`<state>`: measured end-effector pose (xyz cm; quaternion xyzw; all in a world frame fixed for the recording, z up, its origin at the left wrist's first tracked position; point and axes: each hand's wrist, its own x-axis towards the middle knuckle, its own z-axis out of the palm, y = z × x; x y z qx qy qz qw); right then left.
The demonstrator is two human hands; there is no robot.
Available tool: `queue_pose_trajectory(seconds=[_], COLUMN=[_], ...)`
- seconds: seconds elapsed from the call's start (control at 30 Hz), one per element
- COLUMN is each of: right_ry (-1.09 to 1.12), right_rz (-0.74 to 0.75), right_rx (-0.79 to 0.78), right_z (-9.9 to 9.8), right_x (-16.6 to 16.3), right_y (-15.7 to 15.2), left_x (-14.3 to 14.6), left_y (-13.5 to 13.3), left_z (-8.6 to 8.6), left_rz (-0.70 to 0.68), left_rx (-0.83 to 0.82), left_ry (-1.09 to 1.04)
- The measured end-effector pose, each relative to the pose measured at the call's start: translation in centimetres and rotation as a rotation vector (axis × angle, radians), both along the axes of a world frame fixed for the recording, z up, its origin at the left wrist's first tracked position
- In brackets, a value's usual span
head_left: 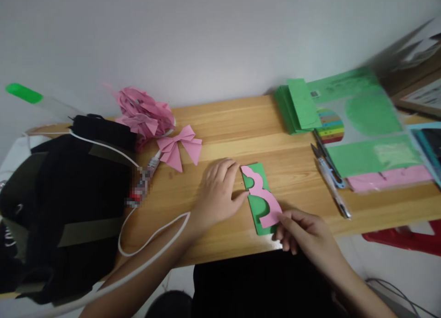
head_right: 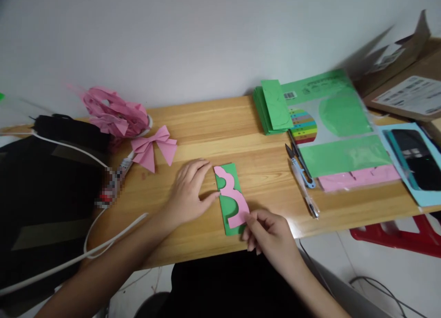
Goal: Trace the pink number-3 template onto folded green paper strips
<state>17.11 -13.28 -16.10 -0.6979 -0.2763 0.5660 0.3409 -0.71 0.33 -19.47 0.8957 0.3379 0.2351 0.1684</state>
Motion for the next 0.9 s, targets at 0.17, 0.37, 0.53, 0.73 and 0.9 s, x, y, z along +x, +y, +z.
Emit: queue_pose_trajectory(seconds=[0.17,0.37,0.53,0.73,0.9], right_ry=[-0.011,-0.034,-0.068,-0.096,-0.12], right_rz=[0.003,0.025,0.048,0.057,0.067], right_rx=[0.04,0.088,0.079,0.066,0.052], right_z=[-0.2,-0.3,-0.9,-1.1,-0.9], right_x=[0.2,0.2,0.3,0.1,0.0], right_y=[-1.0,-1.6,-1.8,-1.8,-1.5], left_x=[-0.5,-0.4,-0.4,-0.4,-0.4], left_y=[-0.2,-0.3,0.0,0.2,0.2], left_z=[0.7,0.7,0.2,0.0,-0.1], left_rz=[-0.05,-0.078,-0.091,-0.099,-0.084], left_rx=[0.133,0.233,0.195,0.182,0.171], left_ry=[-0.065,0.023,0.066,0.072,0.073])
